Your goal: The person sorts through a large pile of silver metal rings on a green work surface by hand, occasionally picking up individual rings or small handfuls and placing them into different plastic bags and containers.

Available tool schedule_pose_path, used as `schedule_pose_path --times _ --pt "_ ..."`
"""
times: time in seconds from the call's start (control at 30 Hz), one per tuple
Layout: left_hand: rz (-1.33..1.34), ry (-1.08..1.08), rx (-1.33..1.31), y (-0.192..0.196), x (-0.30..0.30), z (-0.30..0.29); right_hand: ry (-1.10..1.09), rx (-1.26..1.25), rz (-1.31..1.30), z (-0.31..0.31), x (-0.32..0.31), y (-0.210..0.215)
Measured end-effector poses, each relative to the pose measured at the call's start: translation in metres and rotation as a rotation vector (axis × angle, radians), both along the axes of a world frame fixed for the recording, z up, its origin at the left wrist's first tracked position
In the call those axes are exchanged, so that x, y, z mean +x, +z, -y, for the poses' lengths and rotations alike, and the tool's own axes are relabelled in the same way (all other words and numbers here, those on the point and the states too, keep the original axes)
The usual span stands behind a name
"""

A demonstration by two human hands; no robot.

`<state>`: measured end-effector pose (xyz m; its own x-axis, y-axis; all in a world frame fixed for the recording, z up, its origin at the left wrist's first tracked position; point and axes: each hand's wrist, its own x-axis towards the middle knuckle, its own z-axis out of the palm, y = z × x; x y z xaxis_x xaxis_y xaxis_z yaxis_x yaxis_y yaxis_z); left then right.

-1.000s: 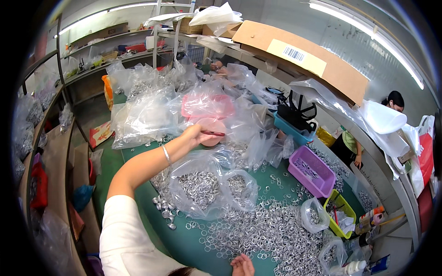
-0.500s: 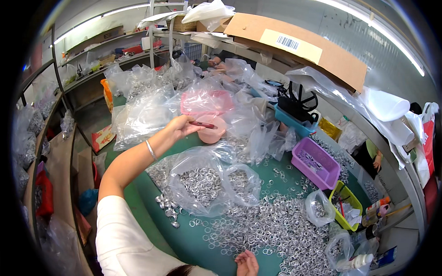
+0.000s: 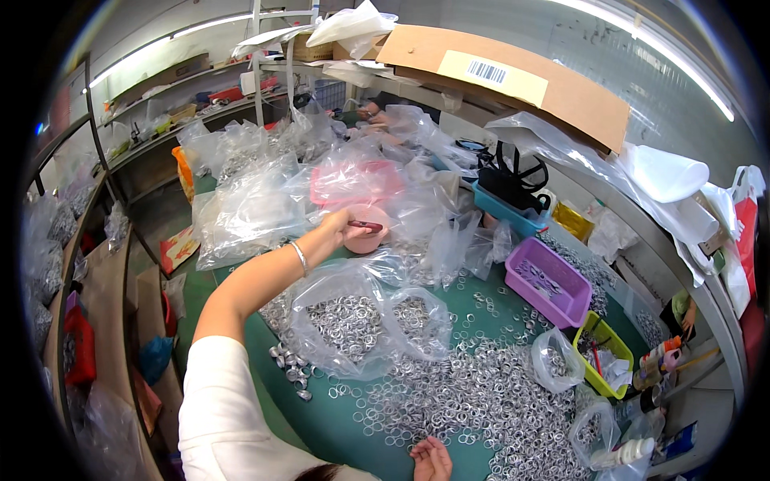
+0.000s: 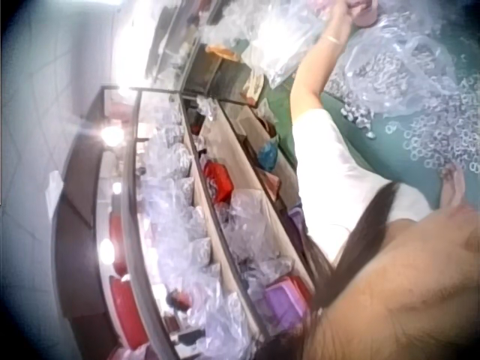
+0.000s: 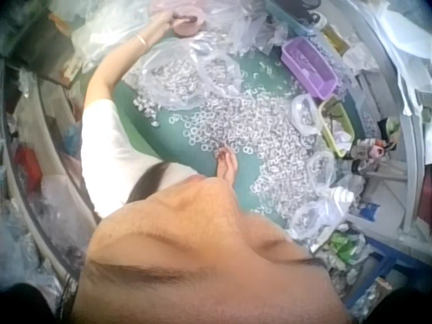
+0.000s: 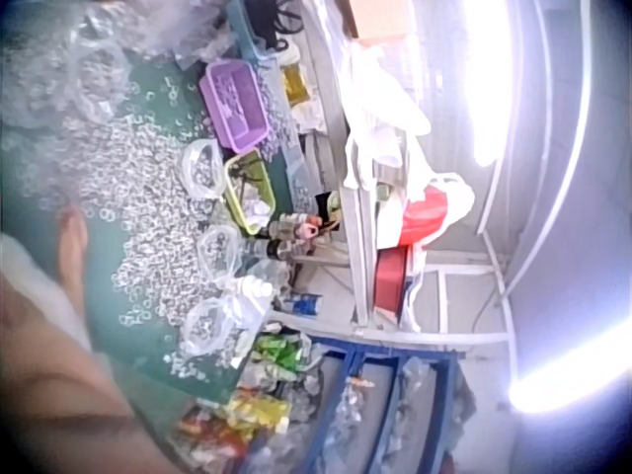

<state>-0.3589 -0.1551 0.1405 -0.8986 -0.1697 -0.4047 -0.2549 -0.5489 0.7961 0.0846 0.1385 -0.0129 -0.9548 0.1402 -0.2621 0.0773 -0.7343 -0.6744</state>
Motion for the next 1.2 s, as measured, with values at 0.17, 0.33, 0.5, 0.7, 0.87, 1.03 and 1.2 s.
schedule_pose_path --times 0.17,0.33,0.5,0.7,0.87,1.03,1.2 --pt "-0.012 -0.085 0.157 -0.023 -0.027 -0.01 -0.01 0.068 0.076 -0.001 0.002 -0.001" --pt "-0.17 -0.312 0.187 -0.091 -0.076 0.04 0.026 0.046 -0.015 0.003 -0.007 0.009" --pt "-0.286 -0.272 -0.261 -0.11 -0.113 0.105 0.01 0.157 -0.038 -0.003 -0.007 0.022" --pt "-0.269 -0.413 -0.702 -0.063 -0.109 0.126 -0.168 0.533 0.028 -0.037 -0.001 0.033" --pt "-0.591 -0.336 -0.726 0.037 0.019 0.029 -0.407 1.058 0.255 -0.083 0.006 0.035" --pt "-0.979 -0.398 -0.721 0.079 0.216 -0.073 -0.542 1.863 0.182 -0.128 -0.018 0.039" --pt "-1.036 -1.048 -0.939 0.006 0.289 -0.151 -0.371 2.184 0.277 -0.125 -0.067 0.014"
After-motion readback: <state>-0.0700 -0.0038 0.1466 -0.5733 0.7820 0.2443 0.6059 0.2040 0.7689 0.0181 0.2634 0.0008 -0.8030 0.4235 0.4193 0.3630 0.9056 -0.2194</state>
